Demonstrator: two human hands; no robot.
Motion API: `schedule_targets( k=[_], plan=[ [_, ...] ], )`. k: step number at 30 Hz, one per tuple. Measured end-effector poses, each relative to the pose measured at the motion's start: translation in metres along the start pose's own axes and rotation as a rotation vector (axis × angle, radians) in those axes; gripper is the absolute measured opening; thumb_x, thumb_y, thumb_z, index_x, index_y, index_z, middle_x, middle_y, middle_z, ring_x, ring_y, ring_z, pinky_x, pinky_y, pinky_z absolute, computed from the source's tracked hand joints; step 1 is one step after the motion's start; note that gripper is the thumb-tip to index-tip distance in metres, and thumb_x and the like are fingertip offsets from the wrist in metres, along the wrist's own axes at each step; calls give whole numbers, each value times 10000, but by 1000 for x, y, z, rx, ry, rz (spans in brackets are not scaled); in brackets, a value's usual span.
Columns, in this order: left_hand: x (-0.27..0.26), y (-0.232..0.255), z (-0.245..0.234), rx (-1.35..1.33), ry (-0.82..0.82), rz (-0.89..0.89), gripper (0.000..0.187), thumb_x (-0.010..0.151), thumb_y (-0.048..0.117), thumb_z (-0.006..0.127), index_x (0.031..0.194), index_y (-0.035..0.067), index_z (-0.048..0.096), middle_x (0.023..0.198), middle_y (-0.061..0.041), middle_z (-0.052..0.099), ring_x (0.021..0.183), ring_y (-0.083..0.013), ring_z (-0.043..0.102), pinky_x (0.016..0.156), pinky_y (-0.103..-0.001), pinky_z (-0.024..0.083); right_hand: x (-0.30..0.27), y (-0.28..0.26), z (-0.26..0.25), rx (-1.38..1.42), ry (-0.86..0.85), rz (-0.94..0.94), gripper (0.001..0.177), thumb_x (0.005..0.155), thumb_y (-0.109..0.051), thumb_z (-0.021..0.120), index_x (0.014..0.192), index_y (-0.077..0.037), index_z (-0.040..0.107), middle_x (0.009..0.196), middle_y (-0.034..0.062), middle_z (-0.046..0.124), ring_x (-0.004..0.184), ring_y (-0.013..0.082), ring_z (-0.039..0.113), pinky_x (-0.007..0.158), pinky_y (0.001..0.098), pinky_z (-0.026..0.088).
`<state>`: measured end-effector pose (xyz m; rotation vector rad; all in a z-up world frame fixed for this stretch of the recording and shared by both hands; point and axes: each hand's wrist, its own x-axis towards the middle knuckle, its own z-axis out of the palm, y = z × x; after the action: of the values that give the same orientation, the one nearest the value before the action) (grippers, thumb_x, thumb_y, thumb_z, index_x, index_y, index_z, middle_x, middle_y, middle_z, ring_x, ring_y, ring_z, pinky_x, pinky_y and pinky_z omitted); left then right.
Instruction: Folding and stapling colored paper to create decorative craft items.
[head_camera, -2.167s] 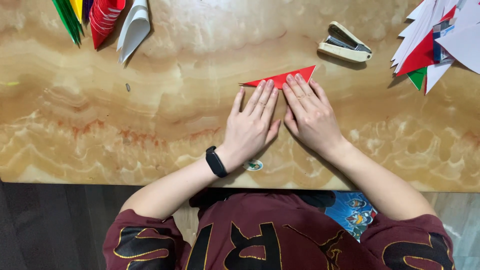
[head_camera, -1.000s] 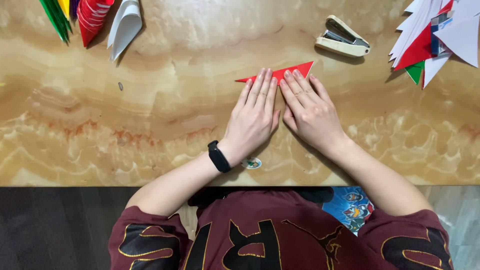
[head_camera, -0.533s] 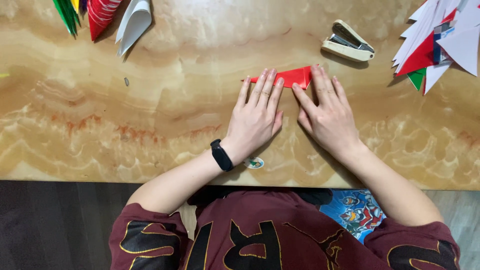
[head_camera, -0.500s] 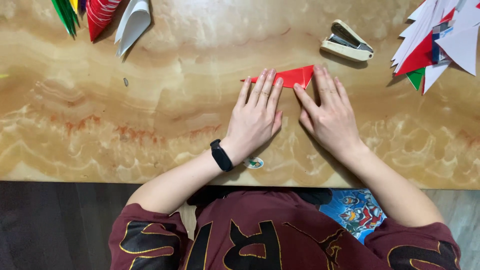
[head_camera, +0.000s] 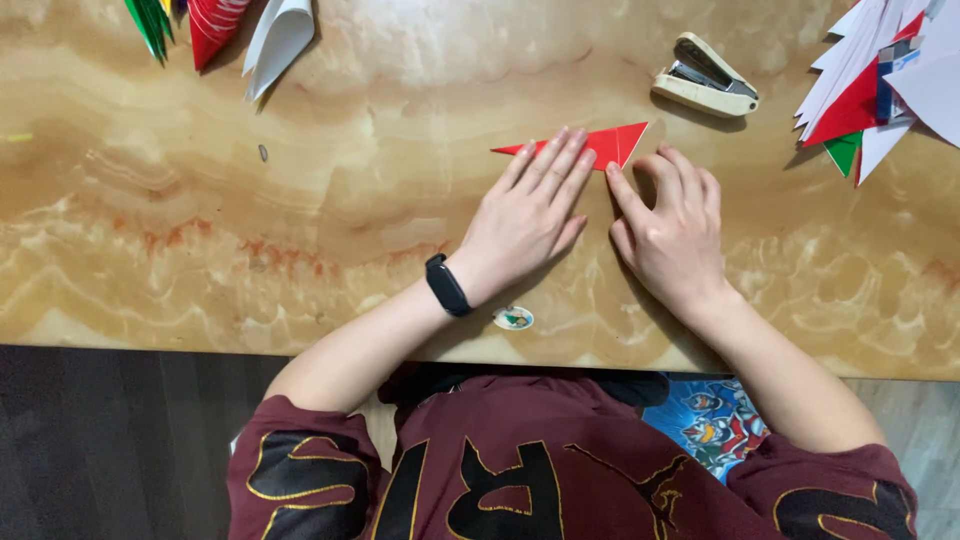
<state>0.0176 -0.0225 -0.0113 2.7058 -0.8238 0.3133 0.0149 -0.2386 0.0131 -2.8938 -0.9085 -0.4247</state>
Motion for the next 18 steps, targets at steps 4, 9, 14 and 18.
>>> schedule_targets(
  k=[4, 9, 14, 18],
  plan=[
    [-9, -10, -21, 25, -78, -89, 757, 1031, 524, 589, 1550, -6, 438, 1611, -203, 431, 1526, -310, 368, 1261, -466, 234, 0, 0, -2, 21, -26, 27, 515, 820, -133, 710, 1333, -158, 737, 1261, 133, 576, 1348, 374, 561, 1037, 514, 435],
    [-17, -12, -23, 86, -108, -114, 745, 1056, 484, 577, 1581, -6, 380, 1652, -201, 355, 1551, -313, 314, 1263, -508, 218, -4, 2, -1, 54, 6, 31, 491, 863, -89, 677, 1351, -114, 726, 1287, 158, 574, 1349, 386, 582, 1077, 514, 434],
    [-17, -14, -23, 73, -110, -112, 720, 1063, 475, 568, 1595, 29, 377, 1661, -187, 342, 1556, -303, 305, 1260, -523, 217, -7, 7, 1, 75, 20, 17, 522, 831, -91, 728, 1353, -87, 723, 1310, 191, 582, 1370, 389, 578, 1119, 519, 428],
    [-16, -13, -23, 79, -77, -79, 647, 1053, 439, 592, 1586, 112, 429, 1636, -199, 379, 1534, -330, 340, 1242, -544, 252, 0, 2, -6, -71, -12, -34, 432, 870, -172, 689, 1295, -109, 731, 1182, 127, 601, 1274, 325, 609, 991, 465, 441]
  ],
)
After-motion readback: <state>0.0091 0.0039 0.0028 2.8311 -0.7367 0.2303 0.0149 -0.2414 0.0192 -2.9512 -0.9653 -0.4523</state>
